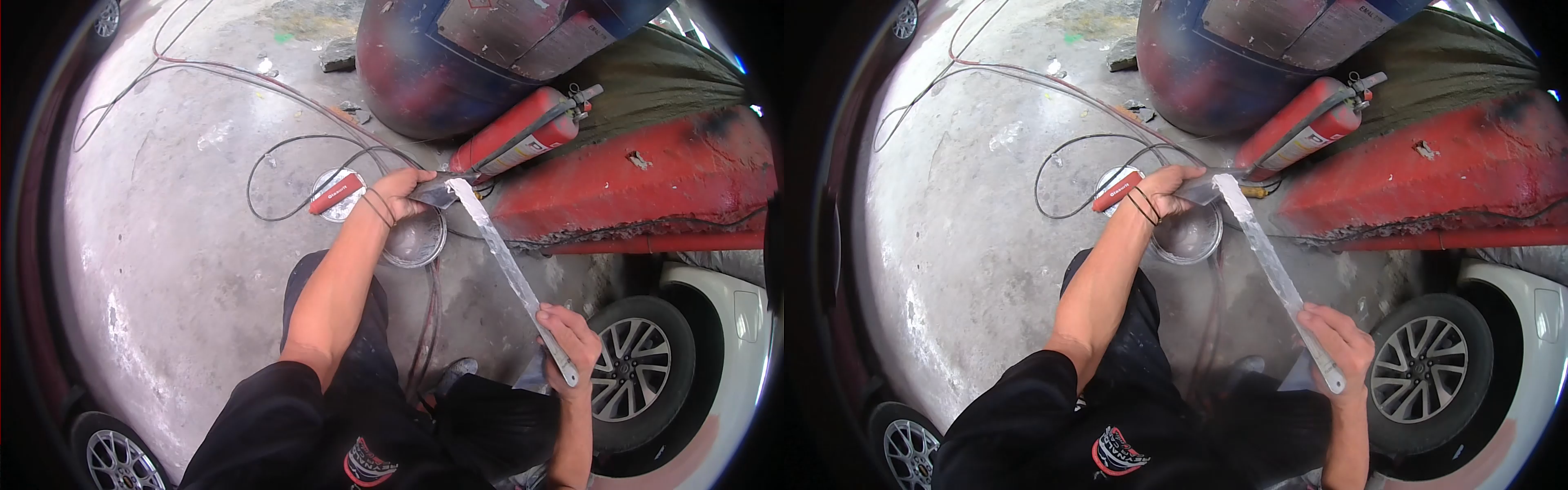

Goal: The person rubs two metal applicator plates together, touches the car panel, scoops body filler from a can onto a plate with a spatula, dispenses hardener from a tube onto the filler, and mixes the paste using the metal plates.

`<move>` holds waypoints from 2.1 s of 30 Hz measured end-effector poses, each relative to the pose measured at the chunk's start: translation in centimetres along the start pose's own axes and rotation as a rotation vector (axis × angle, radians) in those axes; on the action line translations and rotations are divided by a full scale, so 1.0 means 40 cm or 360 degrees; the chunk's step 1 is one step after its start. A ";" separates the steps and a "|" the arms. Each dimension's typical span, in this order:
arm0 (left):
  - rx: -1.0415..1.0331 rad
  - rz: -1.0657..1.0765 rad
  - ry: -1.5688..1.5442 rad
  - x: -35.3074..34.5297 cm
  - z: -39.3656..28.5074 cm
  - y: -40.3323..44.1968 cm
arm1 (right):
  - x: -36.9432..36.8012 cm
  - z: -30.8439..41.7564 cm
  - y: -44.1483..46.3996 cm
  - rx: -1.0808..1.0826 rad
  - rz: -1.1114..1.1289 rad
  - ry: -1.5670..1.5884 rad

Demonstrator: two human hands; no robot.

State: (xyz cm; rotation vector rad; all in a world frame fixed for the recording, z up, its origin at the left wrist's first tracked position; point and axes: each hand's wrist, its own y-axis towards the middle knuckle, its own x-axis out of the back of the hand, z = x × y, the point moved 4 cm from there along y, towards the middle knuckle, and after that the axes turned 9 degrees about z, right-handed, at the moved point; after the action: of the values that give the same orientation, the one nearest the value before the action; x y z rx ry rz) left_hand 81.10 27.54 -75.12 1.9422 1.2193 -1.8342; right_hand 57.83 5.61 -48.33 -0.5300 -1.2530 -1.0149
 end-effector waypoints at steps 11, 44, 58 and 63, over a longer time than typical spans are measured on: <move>-0.0034 0.0006 0.0052 0.003 0.003 0.024 | 0.132 0.075 0.004 0.0181 0.0064 -0.0167; -0.1469 -0.0497 0.0034 0.052 -0.184 -0.104 | -0.506 -0.081 0.278 -0.0733 0.0687 0.0245; -0.1365 -0.1037 0.1846 0.111 -0.243 -0.126 | 0.048 -0.093 0.238 -0.0952 -0.0185 0.0963; -0.1117 -0.0907 0.2121 0.100 -0.194 -0.066 | 0.206 -0.075 0.187 -0.0999 -0.0432 0.0699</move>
State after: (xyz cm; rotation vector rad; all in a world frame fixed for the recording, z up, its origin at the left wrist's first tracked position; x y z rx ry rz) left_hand 84.58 35.92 -76.11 2.3603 2.4325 0.2241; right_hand 65.65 4.09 -39.99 -0.5762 -0.6080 -1.6693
